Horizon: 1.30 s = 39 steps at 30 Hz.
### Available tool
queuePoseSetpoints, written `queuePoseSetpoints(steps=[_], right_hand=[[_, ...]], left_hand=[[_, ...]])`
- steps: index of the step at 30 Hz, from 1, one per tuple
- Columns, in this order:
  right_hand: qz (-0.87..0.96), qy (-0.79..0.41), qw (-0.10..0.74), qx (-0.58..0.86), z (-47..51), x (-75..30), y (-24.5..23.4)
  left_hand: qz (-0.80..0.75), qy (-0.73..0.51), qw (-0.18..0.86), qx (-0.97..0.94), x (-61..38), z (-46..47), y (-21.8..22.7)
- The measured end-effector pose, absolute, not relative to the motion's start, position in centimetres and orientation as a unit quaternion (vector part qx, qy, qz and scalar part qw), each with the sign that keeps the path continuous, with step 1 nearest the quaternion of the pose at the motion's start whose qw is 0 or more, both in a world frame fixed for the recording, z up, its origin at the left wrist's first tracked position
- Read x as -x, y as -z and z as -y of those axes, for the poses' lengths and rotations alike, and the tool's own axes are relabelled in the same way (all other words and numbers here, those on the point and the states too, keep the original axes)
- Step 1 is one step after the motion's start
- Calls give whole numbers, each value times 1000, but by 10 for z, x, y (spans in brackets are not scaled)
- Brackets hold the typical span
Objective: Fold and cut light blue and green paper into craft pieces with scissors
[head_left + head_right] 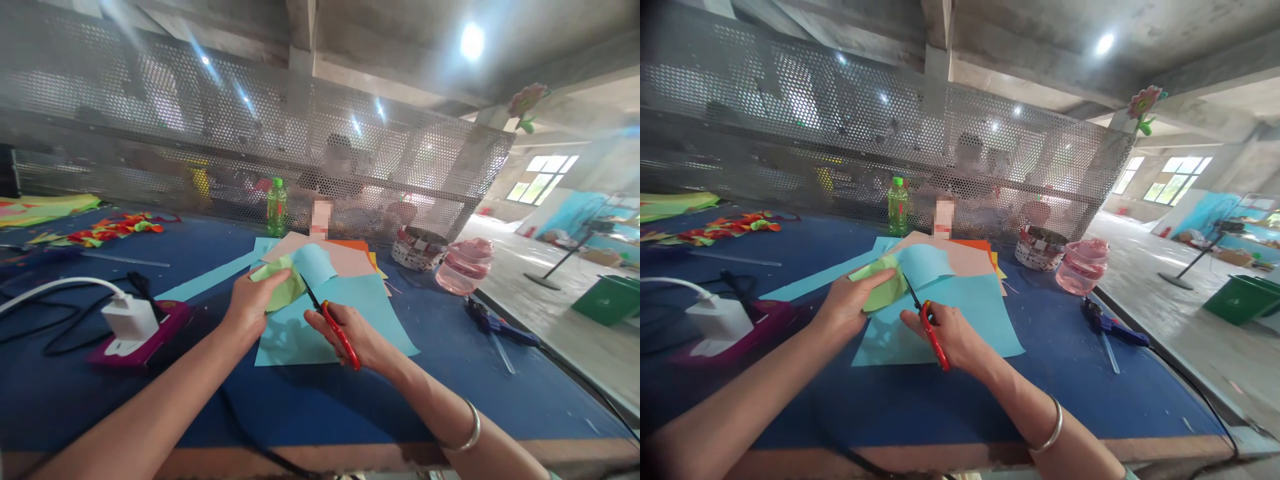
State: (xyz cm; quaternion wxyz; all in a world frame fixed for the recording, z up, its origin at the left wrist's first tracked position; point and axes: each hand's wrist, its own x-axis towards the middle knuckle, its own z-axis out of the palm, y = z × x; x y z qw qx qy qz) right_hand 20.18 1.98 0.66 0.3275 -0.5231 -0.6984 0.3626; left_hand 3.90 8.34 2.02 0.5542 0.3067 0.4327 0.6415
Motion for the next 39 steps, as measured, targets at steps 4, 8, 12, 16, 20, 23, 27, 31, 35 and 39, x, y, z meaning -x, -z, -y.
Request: queuePoseSetpoints(steps=[4,8,12,16,20,23,27,31,35,39], right_hand=[[692,-351,323,541,-19,-200,-8],[699,-335,306,553,-18,-199,-9],[703,-329,289,560,-17,-199,-12],[701,-341,281,560,-18,-200,-9],[690,-363,274,563,-20,-200,-4],[695,-355,278,559,-20,-200,-4],[690,-369,287,553,-19,-200,-7],[689,-365,290,554,-22,-200,-4],[692,-359,287,557,-22,-200,-1],[702,-337,289,557,-19,-200,-5]], left_hand=[[-441,-643,548,-302,-39,-83,-20],[-438,-640,551,-307,-38,-83,-19],[-440,-640,551,-304,-38,-83,-19],[-440,-638,554,-303,-38,-85,-18],[-436,-637,556,-308,-38,-85,-17],[-441,-634,559,-302,-39,-83,-18],[-437,-624,573,-302,-42,-79,-19],[-438,-617,581,-300,-44,-77,-19],[-422,-619,588,-305,-43,-77,-19],[-426,-617,585,-309,-42,-77,-18]])
